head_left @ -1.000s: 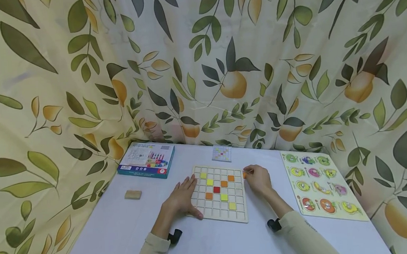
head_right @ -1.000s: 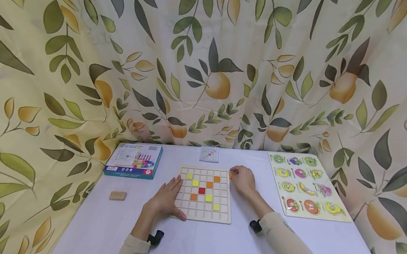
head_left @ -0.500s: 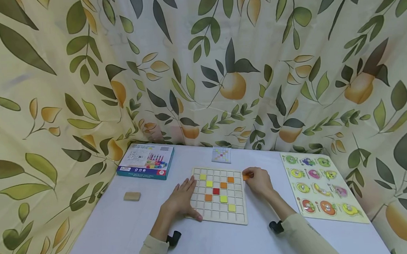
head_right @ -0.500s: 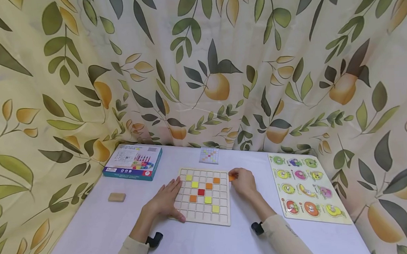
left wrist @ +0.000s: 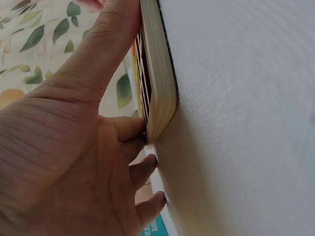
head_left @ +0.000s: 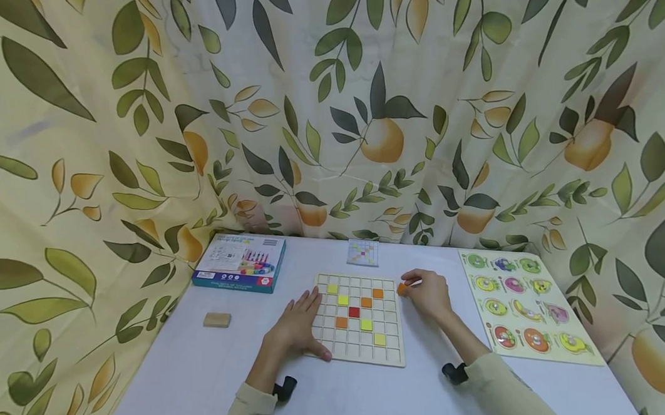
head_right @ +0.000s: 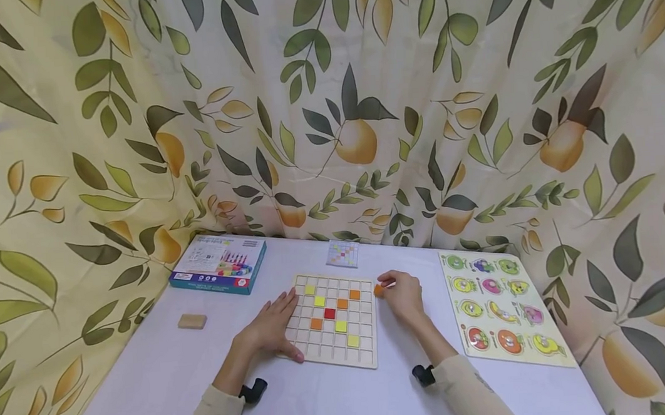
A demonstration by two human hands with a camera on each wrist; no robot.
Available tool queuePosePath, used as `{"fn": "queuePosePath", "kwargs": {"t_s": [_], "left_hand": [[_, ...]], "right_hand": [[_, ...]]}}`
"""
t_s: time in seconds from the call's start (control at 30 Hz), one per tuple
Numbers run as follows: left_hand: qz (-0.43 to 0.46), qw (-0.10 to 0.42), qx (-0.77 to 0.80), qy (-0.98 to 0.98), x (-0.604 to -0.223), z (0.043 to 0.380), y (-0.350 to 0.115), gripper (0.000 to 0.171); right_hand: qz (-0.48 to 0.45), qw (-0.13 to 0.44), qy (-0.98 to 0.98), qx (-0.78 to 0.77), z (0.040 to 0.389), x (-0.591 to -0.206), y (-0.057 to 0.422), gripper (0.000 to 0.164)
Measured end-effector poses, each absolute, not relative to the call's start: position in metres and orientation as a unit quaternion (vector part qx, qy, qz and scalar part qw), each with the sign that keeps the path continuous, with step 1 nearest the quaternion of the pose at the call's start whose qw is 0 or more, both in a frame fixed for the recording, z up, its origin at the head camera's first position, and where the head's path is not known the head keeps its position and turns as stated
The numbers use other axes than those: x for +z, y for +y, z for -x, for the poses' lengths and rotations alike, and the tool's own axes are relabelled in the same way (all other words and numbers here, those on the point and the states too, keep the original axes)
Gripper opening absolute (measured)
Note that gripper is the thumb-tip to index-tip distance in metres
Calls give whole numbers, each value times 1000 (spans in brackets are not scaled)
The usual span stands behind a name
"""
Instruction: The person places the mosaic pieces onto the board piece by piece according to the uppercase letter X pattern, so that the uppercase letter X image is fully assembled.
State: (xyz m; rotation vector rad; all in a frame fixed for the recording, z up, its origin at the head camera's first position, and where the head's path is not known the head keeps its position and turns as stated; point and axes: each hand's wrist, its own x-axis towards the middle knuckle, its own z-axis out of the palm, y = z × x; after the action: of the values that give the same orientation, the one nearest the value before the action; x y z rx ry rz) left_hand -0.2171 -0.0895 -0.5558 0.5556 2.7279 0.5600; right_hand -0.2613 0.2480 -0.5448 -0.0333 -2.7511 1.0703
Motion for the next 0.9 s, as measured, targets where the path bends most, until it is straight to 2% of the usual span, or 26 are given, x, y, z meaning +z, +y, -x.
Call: {"fn": "queuePosePath", "kwargs": {"t_s": [0.43, 0.9], "left_hand": [[-192, 146, 188, 952, -558, 219, -91, 144], [-190, 156, 183, 952, -558, 220, -90, 142]], "right_hand": [[-25, 76, -896, 437, 234, -532, 191, 20], [-81, 41, -875, 475, 217, -539, 146, 18]]}}
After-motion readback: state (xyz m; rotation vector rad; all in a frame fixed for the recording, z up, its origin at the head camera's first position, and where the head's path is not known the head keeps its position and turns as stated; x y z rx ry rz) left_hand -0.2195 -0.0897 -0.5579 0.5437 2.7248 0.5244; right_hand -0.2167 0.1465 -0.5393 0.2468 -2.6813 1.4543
